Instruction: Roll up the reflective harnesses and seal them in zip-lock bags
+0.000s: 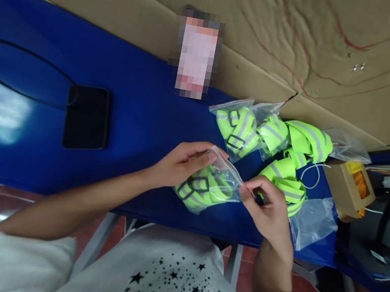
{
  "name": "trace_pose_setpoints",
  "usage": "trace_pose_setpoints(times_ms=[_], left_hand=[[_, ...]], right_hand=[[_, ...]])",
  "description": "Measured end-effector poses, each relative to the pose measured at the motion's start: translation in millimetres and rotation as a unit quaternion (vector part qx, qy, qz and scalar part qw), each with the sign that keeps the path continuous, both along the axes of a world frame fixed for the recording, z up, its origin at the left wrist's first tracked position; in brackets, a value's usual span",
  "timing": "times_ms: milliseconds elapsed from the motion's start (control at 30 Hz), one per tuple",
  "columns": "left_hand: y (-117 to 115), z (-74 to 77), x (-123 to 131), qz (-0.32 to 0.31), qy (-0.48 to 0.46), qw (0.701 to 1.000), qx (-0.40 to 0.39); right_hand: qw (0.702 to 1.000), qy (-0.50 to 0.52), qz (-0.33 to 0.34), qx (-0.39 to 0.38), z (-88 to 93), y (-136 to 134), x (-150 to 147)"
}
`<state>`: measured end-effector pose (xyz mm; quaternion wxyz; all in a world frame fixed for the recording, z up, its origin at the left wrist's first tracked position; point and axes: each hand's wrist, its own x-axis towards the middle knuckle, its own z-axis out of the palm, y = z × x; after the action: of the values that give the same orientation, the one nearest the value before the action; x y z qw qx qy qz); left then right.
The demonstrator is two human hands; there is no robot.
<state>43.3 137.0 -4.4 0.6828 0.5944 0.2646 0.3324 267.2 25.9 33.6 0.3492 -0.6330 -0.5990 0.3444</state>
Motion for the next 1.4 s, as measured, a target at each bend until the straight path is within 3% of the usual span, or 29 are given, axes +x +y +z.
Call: trace_pose_setpoints(times_ms=[333, 500, 733, 933, 1033, 1133, 1267, 1400], left_hand=[[-4.0, -2.2, 0.5, -0.021, -0.003, 1.0, -0.007], [-5.6, -3.6, 0.6, -0.032, -0.004, 0.999, -0.012], [-9.0, -5.7, 1.6, -0.064, -0.011, 0.998, -0.017], [-6.3, -7.3, 1.9, -0.054, -0.006, 0.997, 0.058], [-5.6, -10.1, 3.4, -0.052, -0.023, 0.989, 0.134], [-6.7, -12.5, 4.4, -0.068, -0.025, 0.985, 0.153], [-10.9, -12.7, 5.2, -0.061, -0.018, 0.991, 0.119], [-15.2, -10.3, 6.0, -0.035, -0.025, 0.999, 0.031]], right_hand=[[1.0, 0.003, -0.005, -0.008, 2.2, 1.9, -8.5], [0.999, -0.035, 0.027, -0.013, 3.1, 6.2, -9.1], [1.0, -0.015, 0.003, 0.026, 3.3, 7.7, -20.1], [0.995, -0.082, 0.057, -0.022, 3.6, 8.9, -17.0], [0.989, -0.136, 0.049, 0.01, 2.3, 12.4, -22.4], [0.984, -0.164, 0.021, 0.06, -4.6, 13.4, -30.3], [0.98, -0.151, 0.034, 0.127, -17.4, 10.8, -35.0], [0.975, -0.139, 0.064, 0.159, -21.8, 10.8, -33.9]])
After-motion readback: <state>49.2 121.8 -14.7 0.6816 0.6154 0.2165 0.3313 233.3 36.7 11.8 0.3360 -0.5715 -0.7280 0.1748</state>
